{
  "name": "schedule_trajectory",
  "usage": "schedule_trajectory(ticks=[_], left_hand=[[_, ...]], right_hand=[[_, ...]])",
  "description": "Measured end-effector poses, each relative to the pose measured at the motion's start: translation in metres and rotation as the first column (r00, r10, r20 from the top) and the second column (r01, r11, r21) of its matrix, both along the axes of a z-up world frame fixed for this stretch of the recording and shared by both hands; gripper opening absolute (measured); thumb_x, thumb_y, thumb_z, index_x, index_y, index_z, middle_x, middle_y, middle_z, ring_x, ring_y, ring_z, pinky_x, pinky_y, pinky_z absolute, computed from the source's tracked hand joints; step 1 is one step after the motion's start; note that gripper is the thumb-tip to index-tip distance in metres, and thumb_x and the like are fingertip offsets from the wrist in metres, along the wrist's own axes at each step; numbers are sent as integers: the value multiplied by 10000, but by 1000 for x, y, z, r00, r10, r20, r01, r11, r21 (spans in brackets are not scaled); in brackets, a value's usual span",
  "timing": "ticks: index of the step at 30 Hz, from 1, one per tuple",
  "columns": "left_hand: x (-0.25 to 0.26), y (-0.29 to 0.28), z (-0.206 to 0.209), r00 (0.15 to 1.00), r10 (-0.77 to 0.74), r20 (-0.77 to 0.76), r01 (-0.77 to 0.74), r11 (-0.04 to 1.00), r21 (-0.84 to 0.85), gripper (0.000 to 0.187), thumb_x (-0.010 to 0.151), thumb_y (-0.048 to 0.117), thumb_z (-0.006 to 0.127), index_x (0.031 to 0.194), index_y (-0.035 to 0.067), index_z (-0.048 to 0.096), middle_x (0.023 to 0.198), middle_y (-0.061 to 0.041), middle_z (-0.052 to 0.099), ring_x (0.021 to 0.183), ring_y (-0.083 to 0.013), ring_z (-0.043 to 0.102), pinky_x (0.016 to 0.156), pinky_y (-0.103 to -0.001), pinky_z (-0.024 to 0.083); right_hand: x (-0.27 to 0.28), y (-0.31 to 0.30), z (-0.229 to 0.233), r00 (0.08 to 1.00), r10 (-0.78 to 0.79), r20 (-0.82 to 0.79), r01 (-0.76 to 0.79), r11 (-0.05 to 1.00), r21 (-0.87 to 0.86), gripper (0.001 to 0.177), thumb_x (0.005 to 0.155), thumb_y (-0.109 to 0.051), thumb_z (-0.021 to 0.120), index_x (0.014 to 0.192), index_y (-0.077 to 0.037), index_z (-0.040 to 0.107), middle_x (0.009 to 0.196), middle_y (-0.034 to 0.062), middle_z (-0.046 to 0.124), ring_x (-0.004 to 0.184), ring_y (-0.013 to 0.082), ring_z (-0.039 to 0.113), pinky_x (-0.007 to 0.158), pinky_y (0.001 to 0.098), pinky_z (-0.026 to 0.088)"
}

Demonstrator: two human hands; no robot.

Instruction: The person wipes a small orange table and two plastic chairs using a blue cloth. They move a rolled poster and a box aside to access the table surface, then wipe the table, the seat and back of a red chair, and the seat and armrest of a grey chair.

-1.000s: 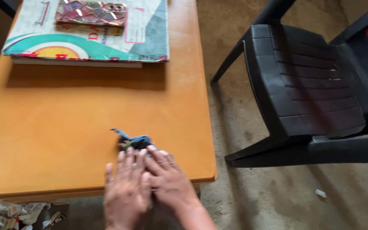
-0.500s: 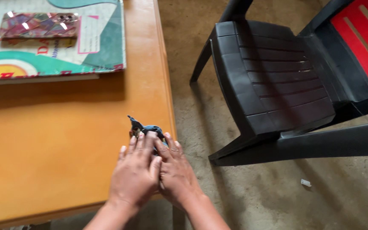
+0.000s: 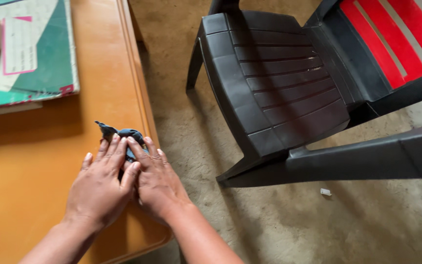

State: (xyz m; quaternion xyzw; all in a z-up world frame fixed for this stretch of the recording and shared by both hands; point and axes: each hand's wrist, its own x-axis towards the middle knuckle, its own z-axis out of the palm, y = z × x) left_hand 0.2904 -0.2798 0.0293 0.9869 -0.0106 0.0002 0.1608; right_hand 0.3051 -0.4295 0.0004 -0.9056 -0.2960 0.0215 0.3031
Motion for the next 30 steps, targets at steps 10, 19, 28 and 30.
schedule_trajectory(ticks=[10, 19, 28, 30], left_hand=[[68, 35, -8, 952, -287, 110, 293, 955, -46, 632, 968, 419, 443, 1505, 86, 440, 1608, -121, 385, 1491, -291, 315, 1171, -460, 227], [180, -53, 11, 876, -387, 289, 474, 804, -359, 635, 836, 78, 643, 1449, 37, 483, 1533, -158, 489, 1471, -321, 417, 1202, -425, 340], [250, -208, -10, 812, -577, 87, 582, 811, -51, 599, 915, 288, 548, 1479, 119, 438, 1592, -178, 338, 1466, -386, 263, 1176, -486, 187], [254, -213, -18, 813, -578, 73, 579, 815, -2, 618, 924, 331, 510, 1505, 140, 420, 1608, -154, 324, 1481, -367, 258, 1187, -482, 185]], right_hand=[[52, -1, 19, 1000, 9, -2, -9, 979, 202, 440, 927, -187, 651, 1363, -135, 617, 1690, 169, 262, 1565, 431, 262, 1275, 500, 291], [140, -85, 41, 946, -307, 104, 294, 948, 125, 541, 829, 25, 580, 1341, -140, 636, 1510, 148, 527, 1413, 393, 499, 1148, 453, 451], [167, -195, 19, 761, -628, 161, 648, 733, -205, 623, 988, -257, 552, 1561, -99, 367, 1589, 187, 388, 1466, 377, 331, 1185, 537, 208], [173, -199, 12, 764, -632, 132, 643, 731, -229, 611, 1010, -275, 516, 1576, -121, 346, 1621, 166, 356, 1505, 352, 302, 1214, 532, 164]])
